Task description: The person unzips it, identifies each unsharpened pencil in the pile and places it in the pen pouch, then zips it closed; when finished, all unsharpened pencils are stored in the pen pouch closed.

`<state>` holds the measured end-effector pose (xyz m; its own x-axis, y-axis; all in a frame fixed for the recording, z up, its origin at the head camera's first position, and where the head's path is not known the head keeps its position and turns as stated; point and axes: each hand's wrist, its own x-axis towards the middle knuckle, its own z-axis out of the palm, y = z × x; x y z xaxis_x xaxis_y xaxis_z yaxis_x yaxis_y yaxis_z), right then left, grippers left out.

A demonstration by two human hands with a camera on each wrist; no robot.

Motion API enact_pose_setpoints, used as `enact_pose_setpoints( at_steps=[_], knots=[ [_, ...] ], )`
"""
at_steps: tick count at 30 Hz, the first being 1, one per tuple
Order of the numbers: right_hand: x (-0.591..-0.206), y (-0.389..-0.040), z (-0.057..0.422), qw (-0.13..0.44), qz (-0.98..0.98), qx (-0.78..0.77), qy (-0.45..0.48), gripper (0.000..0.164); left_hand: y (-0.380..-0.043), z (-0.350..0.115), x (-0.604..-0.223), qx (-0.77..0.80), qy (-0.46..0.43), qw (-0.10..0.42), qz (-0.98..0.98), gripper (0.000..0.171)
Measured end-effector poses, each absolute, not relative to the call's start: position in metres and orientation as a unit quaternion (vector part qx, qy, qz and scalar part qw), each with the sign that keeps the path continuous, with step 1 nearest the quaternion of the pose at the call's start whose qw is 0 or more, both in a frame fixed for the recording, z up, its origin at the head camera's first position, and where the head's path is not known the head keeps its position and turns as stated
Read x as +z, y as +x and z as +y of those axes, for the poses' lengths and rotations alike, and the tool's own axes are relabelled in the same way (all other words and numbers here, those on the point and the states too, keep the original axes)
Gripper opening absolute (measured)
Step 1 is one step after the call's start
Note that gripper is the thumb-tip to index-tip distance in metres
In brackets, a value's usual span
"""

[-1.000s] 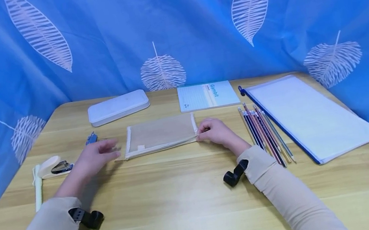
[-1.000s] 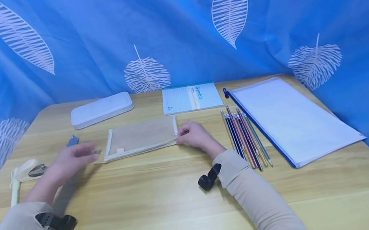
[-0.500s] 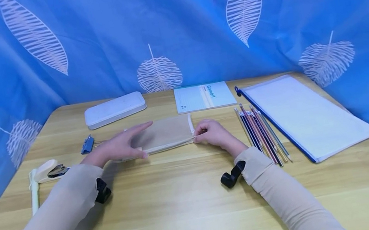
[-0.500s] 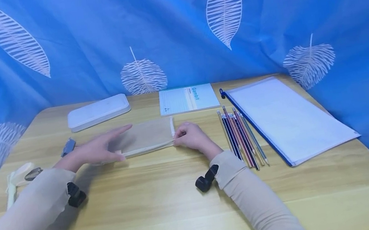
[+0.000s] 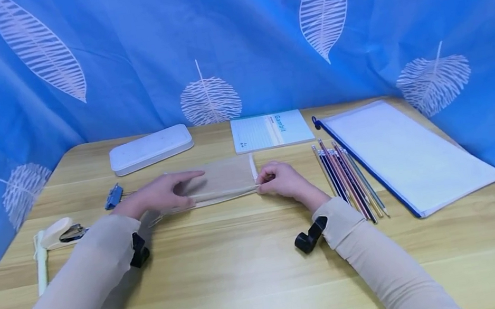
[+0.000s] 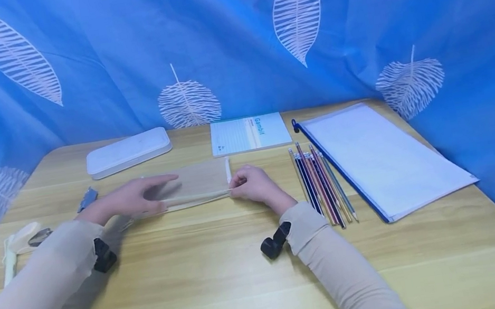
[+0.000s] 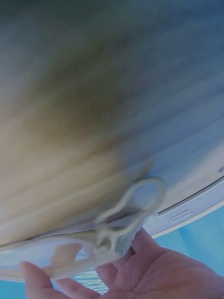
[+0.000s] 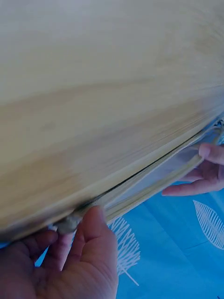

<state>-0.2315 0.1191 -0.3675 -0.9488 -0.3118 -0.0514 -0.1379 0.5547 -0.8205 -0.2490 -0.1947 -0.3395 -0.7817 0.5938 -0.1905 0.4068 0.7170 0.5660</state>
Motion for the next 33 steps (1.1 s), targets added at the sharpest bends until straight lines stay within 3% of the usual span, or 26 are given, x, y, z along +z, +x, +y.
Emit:
enact_pose_setpoints(
  at_steps=[11, 16, 21, 33],
  knots=[
    [-0.332, -0.214, 0.189, 0.076, 0.896, -0.409, -0.157, 0.038, -0.254, -0.199, -0.336, 0.279, 0.257, 0.182, 0.907, 0.045],
    [-0.329, -0.208, 0.237, 0.039, 0.914, -0.388, -0.108, 0.039, -0.259, -0.198, -0.332, 0.270, 0.248, 0.173, 0.914, 0.043],
    [-0.333, -0.198, 0.269, 0.041, 0.926, -0.370, -0.063, 0.040, -0.260, -0.198, -0.331, 0.257, 0.241, 0.172, 0.920, 0.044],
    [-0.345, -0.199, 0.289, 0.051, 0.949, -0.306, -0.049, 0.034, -0.260, -0.205, -0.338, 0.276, 0.220, 0.172, 0.920, 0.045]
  ],
)
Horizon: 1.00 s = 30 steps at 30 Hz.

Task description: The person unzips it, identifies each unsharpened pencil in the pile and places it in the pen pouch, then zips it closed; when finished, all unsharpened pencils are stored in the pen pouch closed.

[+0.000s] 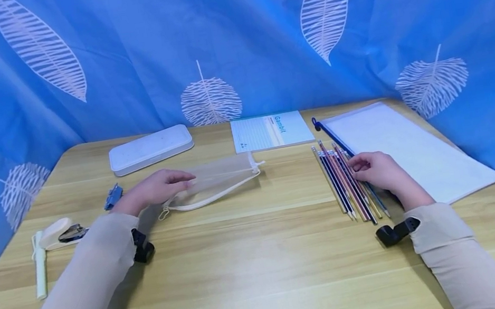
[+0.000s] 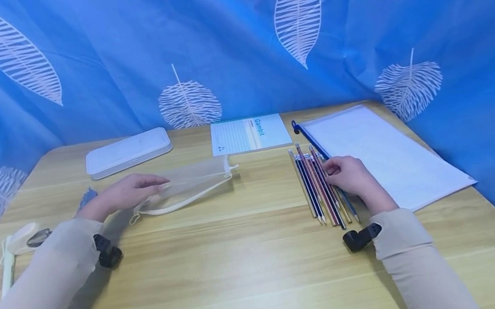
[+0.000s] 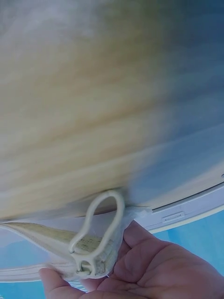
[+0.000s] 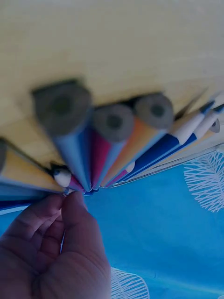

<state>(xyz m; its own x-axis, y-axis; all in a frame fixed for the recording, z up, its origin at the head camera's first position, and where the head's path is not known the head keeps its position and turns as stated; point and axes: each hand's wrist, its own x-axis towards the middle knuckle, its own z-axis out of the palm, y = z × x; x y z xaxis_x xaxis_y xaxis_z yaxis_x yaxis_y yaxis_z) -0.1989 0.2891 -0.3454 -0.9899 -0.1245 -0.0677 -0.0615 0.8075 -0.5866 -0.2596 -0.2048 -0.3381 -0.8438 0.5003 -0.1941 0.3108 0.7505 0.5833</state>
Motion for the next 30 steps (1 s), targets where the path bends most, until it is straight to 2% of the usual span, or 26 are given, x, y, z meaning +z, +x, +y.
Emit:
enact_pose_setpoints(
  at_steps=[7, 17, 24, 30],
  knots=[
    [-0.346, -0.202, 0.289, 0.052, 0.962, -0.259, -0.063, 0.033, -0.260, -0.204, -0.338, 0.283, 0.220, 0.176, 0.917, 0.046],
    [-0.338, -0.206, 0.282, 0.073, 0.973, -0.203, -0.078, 0.047, -0.257, -0.205, -0.337, 0.282, 0.216, 0.182, 0.917, 0.049],
    [-0.335, -0.204, 0.278, 0.065, 0.973, -0.217, -0.037, 0.050, -0.256, -0.200, -0.333, 0.286, 0.211, 0.176, 0.918, 0.045],
    [-0.336, -0.198, 0.281, 0.067, 0.941, -0.329, 0.032, 0.055, -0.253, -0.191, -0.331, 0.318, 0.198, 0.174, 0.911, 0.039]
  ],
)
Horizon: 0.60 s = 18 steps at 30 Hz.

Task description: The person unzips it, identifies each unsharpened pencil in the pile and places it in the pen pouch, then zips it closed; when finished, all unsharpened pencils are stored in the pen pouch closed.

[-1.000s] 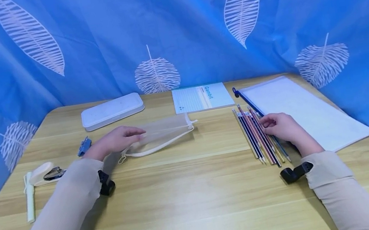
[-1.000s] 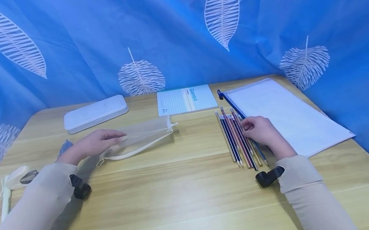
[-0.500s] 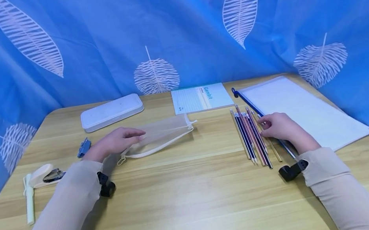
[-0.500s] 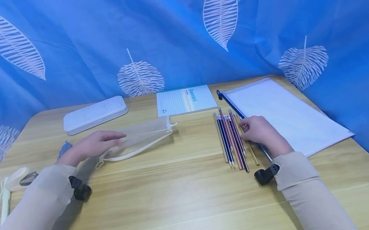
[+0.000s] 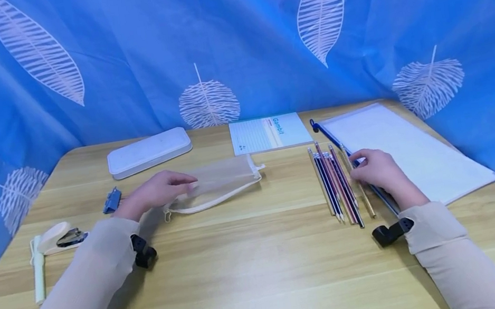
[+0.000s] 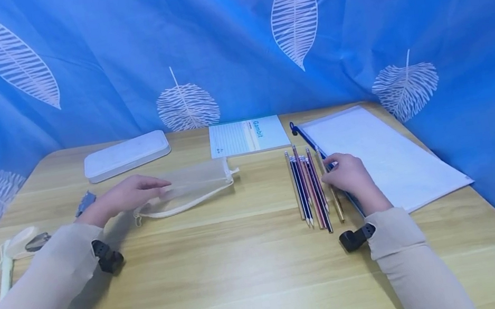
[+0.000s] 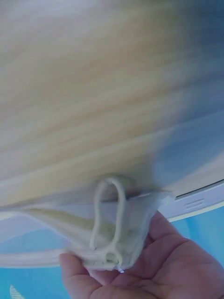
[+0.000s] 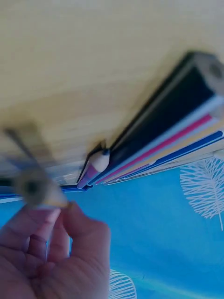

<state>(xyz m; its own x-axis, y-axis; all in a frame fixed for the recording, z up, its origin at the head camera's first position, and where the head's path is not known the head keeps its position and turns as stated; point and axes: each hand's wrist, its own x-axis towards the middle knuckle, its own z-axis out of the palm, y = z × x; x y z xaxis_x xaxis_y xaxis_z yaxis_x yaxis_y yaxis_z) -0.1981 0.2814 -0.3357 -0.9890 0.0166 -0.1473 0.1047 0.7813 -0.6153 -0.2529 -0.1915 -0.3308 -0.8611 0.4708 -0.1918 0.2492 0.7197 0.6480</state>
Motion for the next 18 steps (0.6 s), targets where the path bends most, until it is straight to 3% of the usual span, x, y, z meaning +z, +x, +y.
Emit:
enact_pose_setpoints(
  at_steps=[10, 18],
  knots=[
    [-0.335, -0.192, 0.256, 0.050, 0.699, -0.706, 0.103, 0.066, -0.246, -0.179, -0.335, 0.382, 0.135, 0.162, 0.900, 0.029],
    [-0.336, -0.198, 0.185, 0.055, 0.606, -0.780, 0.144, 0.068, -0.241, -0.171, -0.336, 0.411, 0.137, 0.149, 0.889, 0.028]
  ],
)
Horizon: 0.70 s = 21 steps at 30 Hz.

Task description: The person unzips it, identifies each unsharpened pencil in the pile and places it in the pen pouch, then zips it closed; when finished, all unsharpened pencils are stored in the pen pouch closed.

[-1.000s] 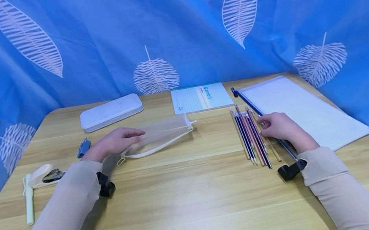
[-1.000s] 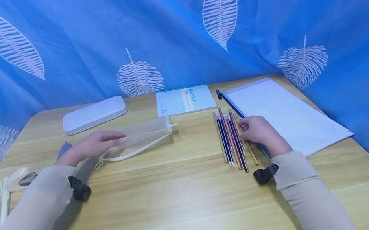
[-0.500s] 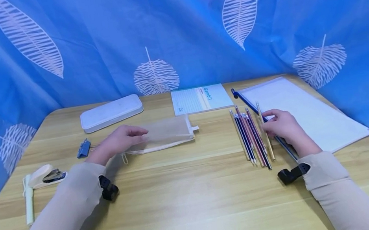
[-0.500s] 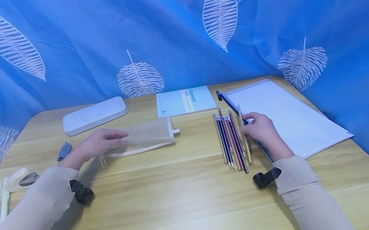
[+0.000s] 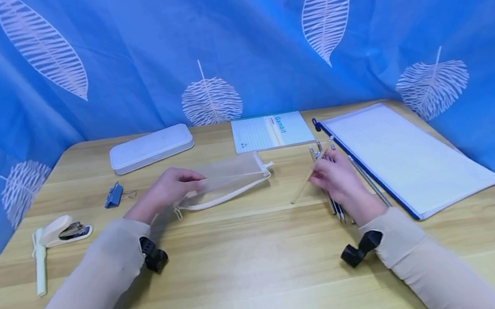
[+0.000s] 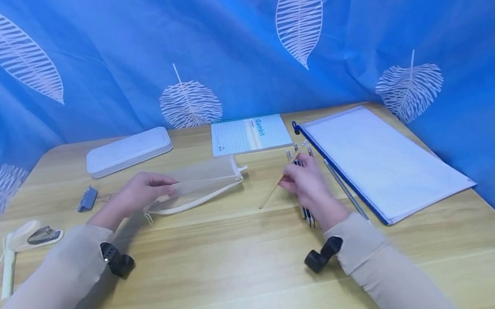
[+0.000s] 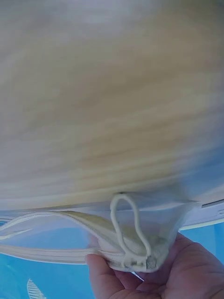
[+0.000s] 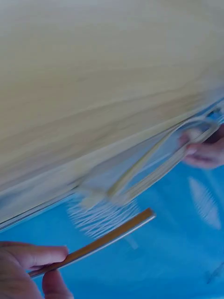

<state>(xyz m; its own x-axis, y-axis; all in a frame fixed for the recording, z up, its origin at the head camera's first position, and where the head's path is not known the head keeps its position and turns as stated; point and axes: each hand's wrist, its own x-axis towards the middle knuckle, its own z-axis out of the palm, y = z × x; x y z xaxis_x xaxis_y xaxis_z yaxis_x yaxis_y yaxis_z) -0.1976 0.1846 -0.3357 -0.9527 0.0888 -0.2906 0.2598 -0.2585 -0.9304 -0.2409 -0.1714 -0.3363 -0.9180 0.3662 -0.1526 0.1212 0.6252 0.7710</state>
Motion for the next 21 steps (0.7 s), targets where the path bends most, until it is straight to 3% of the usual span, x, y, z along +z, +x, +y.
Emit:
enact_pose_setpoints(
  at_steps=[9, 21],
  knots=[
    [-0.334, -0.211, 0.101, -0.009, 0.519, -0.839, 0.163, 0.067, -0.236, -0.156, -0.337, 0.442, 0.108, 0.105, 0.884, 0.028],
    [-0.340, -0.203, 0.054, -0.092, 0.506, -0.845, 0.145, 0.053, -0.223, -0.136, -0.341, 0.530, 0.066, 0.072, 0.843, 0.024]
  ],
)
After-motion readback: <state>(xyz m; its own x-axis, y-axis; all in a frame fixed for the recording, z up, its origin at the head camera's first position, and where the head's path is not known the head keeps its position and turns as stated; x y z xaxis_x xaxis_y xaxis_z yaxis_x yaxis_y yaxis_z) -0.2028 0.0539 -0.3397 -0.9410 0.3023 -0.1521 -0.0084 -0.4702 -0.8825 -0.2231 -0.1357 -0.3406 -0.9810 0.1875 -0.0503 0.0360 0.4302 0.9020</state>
